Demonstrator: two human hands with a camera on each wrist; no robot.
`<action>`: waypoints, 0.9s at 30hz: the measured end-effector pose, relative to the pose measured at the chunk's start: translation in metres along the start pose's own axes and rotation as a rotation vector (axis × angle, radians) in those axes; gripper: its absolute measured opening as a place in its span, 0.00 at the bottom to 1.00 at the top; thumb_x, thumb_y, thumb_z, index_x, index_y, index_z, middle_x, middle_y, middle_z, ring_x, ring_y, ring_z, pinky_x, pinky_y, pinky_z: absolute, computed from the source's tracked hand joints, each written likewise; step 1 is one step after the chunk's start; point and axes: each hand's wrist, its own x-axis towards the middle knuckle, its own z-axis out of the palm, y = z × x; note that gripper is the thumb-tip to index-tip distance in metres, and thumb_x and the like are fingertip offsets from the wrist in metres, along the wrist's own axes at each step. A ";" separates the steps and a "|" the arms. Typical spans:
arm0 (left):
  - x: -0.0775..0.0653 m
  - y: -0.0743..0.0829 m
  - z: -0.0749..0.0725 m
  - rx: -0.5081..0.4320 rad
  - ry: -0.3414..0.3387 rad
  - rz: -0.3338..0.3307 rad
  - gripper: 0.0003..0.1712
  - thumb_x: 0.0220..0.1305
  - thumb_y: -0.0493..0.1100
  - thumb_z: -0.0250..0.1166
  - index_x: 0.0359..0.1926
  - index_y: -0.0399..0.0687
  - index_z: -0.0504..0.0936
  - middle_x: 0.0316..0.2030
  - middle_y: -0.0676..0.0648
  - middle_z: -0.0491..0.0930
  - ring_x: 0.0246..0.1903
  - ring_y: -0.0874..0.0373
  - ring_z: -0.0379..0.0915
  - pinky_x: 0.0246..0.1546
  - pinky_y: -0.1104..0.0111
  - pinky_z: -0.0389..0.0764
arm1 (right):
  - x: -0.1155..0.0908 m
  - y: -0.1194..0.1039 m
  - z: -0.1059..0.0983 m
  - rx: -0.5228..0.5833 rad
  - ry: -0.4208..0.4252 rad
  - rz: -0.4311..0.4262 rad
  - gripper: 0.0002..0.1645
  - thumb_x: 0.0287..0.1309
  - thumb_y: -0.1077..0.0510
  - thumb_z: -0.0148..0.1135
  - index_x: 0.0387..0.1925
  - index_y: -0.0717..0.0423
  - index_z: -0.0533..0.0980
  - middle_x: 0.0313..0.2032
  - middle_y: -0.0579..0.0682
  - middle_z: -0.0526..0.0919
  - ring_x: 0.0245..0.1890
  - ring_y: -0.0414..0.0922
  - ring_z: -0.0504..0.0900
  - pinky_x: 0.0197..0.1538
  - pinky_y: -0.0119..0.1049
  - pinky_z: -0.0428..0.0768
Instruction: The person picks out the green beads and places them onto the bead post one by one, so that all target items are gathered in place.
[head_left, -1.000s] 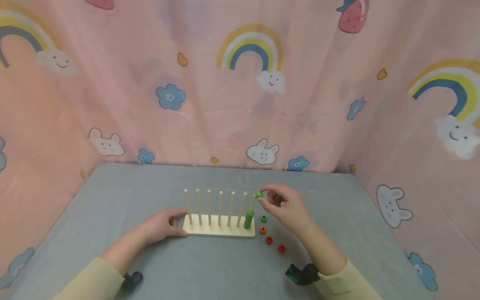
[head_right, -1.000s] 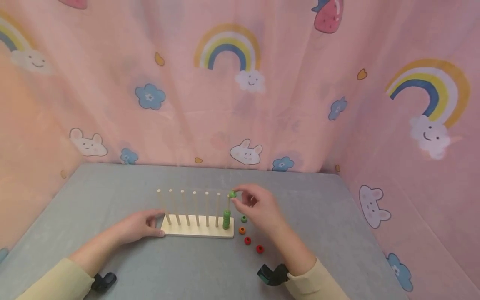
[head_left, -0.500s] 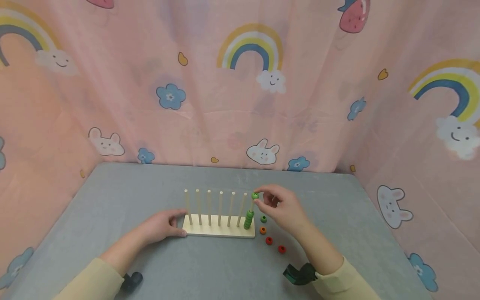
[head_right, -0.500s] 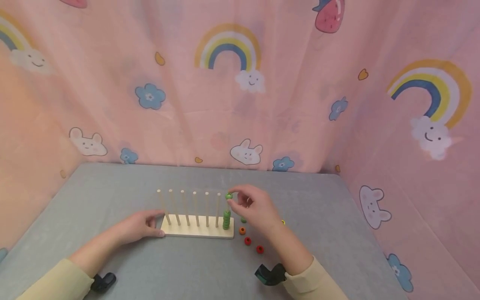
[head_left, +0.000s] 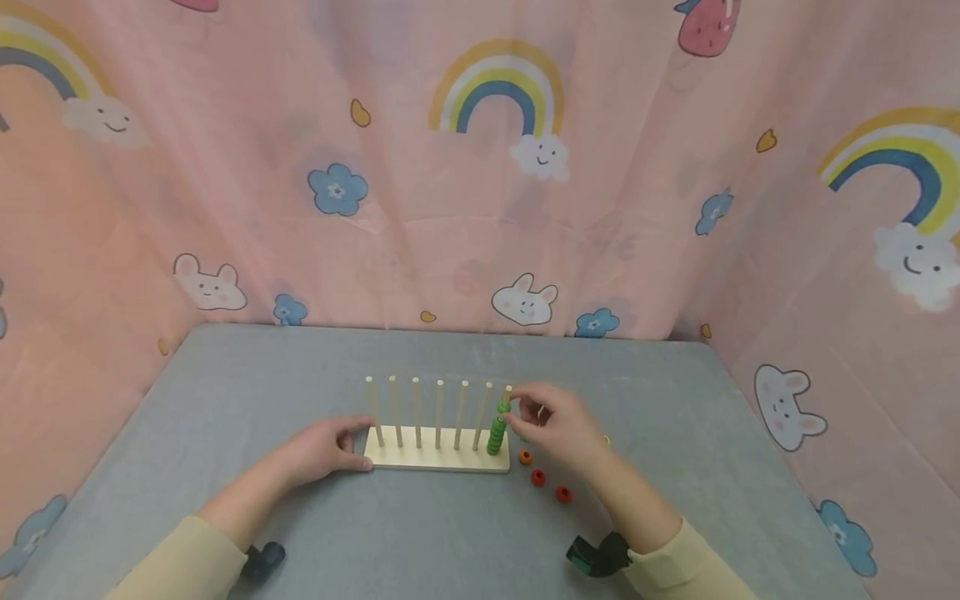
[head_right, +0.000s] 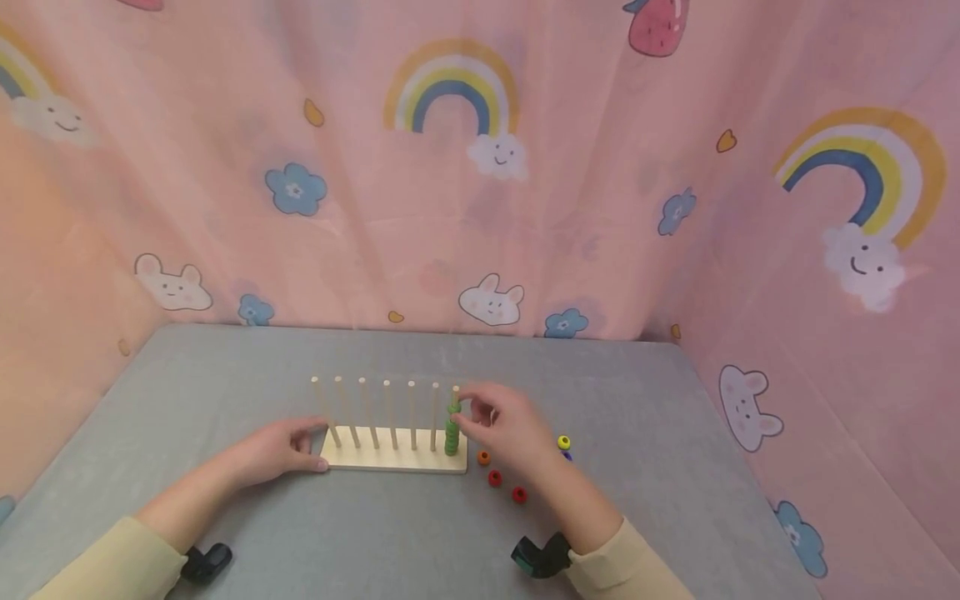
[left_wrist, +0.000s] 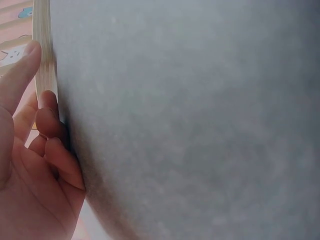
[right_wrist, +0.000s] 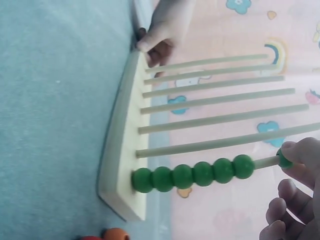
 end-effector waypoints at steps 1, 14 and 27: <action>0.000 0.000 0.000 0.002 0.001 0.001 0.39 0.51 0.48 0.78 0.64 0.44 0.76 0.22 0.51 0.70 0.23 0.58 0.64 0.26 0.65 0.63 | -0.001 0.002 0.002 0.001 -0.005 0.010 0.14 0.58 0.57 0.71 0.46 0.50 0.82 0.25 0.41 0.72 0.30 0.41 0.73 0.35 0.34 0.77; 0.002 -0.001 0.002 0.002 0.008 -0.010 0.40 0.51 0.49 0.78 0.65 0.43 0.75 0.22 0.52 0.71 0.23 0.59 0.63 0.25 0.65 0.64 | -0.005 0.017 0.016 -0.028 -0.066 0.117 0.16 0.58 0.52 0.72 0.48 0.44 0.82 0.26 0.40 0.75 0.30 0.41 0.74 0.34 0.36 0.76; 0.001 0.000 0.002 0.000 0.005 -0.011 0.41 0.51 0.49 0.78 0.65 0.42 0.75 0.22 0.51 0.70 0.22 0.59 0.63 0.25 0.65 0.63 | -0.005 0.032 0.008 -0.026 -0.074 0.143 0.17 0.58 0.53 0.72 0.50 0.41 0.83 0.25 0.41 0.74 0.30 0.42 0.74 0.31 0.36 0.74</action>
